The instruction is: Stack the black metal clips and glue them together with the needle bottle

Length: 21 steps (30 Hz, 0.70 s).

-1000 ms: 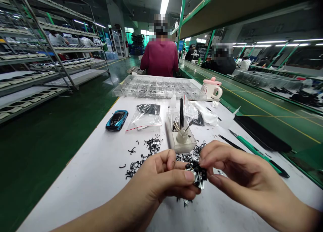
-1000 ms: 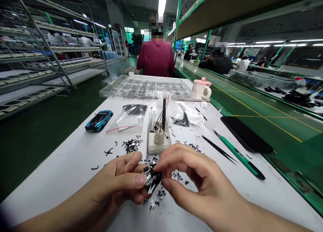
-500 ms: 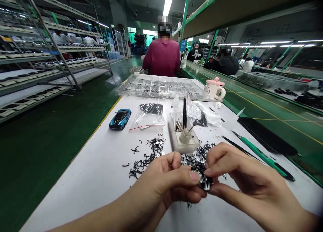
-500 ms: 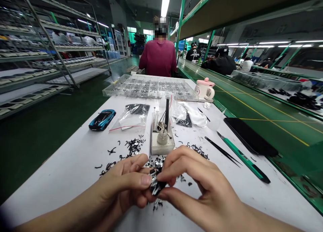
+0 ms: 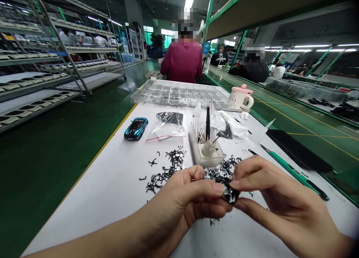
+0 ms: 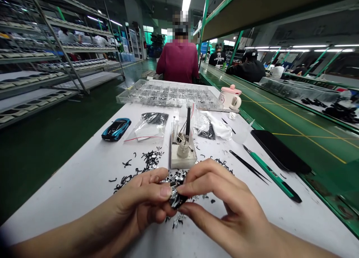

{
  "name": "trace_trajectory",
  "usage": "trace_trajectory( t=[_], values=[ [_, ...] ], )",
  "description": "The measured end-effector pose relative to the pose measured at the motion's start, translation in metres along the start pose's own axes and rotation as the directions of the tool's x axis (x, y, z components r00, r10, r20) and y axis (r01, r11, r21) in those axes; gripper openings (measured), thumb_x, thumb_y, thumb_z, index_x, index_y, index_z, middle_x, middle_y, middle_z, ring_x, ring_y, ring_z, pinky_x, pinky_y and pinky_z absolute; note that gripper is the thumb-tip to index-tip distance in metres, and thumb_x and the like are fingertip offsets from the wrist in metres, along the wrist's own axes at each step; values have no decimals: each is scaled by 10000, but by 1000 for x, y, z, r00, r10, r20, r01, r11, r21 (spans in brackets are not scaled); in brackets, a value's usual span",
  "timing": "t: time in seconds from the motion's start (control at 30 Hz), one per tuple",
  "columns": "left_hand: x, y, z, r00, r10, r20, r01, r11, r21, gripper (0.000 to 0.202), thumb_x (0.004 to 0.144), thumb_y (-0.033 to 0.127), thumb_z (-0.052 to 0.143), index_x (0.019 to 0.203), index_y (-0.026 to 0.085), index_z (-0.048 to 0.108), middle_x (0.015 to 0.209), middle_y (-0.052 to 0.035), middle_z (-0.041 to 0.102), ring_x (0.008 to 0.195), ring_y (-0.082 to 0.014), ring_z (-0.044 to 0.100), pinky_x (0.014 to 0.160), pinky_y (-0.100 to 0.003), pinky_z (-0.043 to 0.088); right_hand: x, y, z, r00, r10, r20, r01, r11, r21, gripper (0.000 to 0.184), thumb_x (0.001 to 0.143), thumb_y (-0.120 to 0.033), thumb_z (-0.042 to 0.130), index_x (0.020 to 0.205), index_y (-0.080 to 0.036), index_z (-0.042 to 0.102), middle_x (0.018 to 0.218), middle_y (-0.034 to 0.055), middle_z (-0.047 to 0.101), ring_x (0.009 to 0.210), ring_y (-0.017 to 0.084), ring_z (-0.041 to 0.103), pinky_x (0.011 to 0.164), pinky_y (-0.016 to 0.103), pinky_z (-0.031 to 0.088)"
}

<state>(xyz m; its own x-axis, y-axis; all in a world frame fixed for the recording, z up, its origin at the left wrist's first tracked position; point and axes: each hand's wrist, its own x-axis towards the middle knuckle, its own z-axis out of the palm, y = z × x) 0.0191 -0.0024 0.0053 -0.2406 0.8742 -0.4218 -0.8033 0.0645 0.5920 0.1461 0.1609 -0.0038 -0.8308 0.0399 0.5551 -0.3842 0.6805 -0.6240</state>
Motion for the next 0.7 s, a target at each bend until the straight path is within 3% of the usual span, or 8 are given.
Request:
trace_trajectory(
  t=[0.23, 0.5, 0.6, 0.7],
  values=[
    [0, -1, -3, 999, -12, 42, 11, 1000, 21, 298, 716, 65, 783, 920, 113, 572, 771, 3, 692, 674, -59, 646, 625, -147, 519, -3, 0, -4, 998, -53, 28, 54, 997, -61, 227, 956, -114, 694, 1131, -249, 642, 1069, 9, 672, 1014, 115, 670, 881, 158, 556],
    [3, 0, -3, 999, -22, 33, 21, 999, 30, 363, 736, 114, 825, 905, 136, 504, 739, 31, 651, 646, -50, 647, 604, -131, 504, 2, -1, -8, 984, -165, 72, 171, 982, -78, 316, 905, 10, 650, 1163, -174, 657, 1008, 20, 757, 959, 143, 713, 860, 233, 581],
    [1, 3, -4, 998, -8, 56, -3, 980, 197, 375, 828, 277, 809, 936, 166, 468, 702, 8, 682, 603, -69, 648, 601, -156, 497, 0, 0, -6, 996, -85, -3, 85, 994, -74, 239, 938, -83, 693, 1132, -220, 670, 1011, 5, 748, 965, 131, 708, 852, 190, 587],
    [-3, 4, -1, 977, 212, 20, -196, 860, 472, 436, 737, 262, 881, 1025, 206, 559, 981, -22, 733, 883, -149, 702, 757, -234, 551, -1, -1, -2, 988, 75, -134, -71, 997, 32, 137, 944, -216, 746, 1052, -279, 689, 983, -25, 740, 947, 105, 708, 816, 117, 587]
  ],
)
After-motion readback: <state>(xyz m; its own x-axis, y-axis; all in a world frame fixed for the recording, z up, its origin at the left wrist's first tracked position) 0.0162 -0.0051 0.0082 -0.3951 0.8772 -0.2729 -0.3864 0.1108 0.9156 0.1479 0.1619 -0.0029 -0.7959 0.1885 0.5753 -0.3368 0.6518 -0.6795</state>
